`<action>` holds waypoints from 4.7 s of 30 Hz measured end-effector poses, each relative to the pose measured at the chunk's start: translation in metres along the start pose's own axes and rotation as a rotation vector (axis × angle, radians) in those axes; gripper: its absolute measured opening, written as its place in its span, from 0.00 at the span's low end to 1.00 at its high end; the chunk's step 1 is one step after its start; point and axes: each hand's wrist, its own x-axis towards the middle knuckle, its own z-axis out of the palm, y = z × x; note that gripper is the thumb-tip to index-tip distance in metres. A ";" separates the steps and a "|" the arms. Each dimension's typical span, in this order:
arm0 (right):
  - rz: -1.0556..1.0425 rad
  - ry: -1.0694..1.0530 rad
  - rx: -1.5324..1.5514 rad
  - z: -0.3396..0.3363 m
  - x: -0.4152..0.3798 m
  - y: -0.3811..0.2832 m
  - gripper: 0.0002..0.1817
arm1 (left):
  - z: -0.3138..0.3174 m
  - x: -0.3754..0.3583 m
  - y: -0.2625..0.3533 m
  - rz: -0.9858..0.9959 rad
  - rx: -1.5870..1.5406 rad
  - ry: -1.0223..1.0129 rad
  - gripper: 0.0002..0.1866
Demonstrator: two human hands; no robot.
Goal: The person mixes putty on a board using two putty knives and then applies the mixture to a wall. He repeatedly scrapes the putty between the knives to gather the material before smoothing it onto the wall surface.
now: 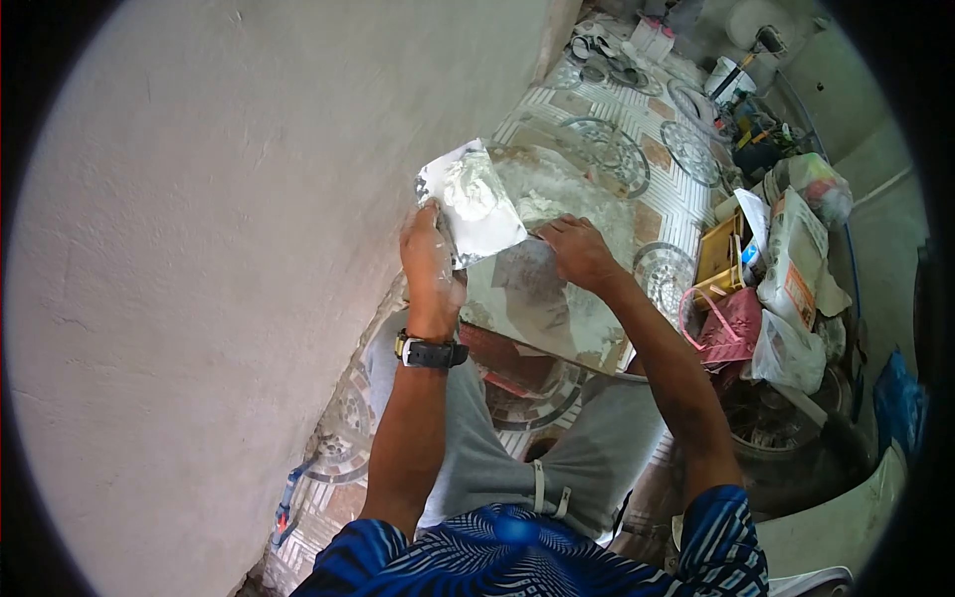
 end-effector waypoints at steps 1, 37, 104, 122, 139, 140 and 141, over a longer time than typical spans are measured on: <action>0.002 -0.021 0.006 0.004 0.002 0.000 0.20 | -0.002 0.001 0.000 0.003 0.009 0.010 0.14; 0.186 -0.256 0.141 -0.017 0.041 -0.034 0.11 | -0.009 0.005 0.002 0.005 0.049 0.044 0.14; 0.789 0.145 0.506 -0.099 -0.081 -0.045 0.18 | -0.007 -0.021 -0.014 -0.229 0.063 -0.176 0.16; 0.945 0.535 1.699 -0.082 -0.026 -0.054 0.20 | 0.001 -0.042 -0.043 -0.412 -0.008 -0.323 0.18; 1.063 0.096 1.326 -0.063 -0.128 -0.057 0.20 | -0.013 -0.018 -0.002 -0.104 0.035 -0.123 0.17; 1.087 0.153 1.360 -0.061 -0.130 -0.055 0.20 | -0.015 -0.016 0.001 -0.045 0.060 -0.090 0.18; 1.097 0.202 1.323 -0.074 -0.124 -0.059 0.19 | -0.015 -0.016 0.005 -0.031 0.056 -0.073 0.18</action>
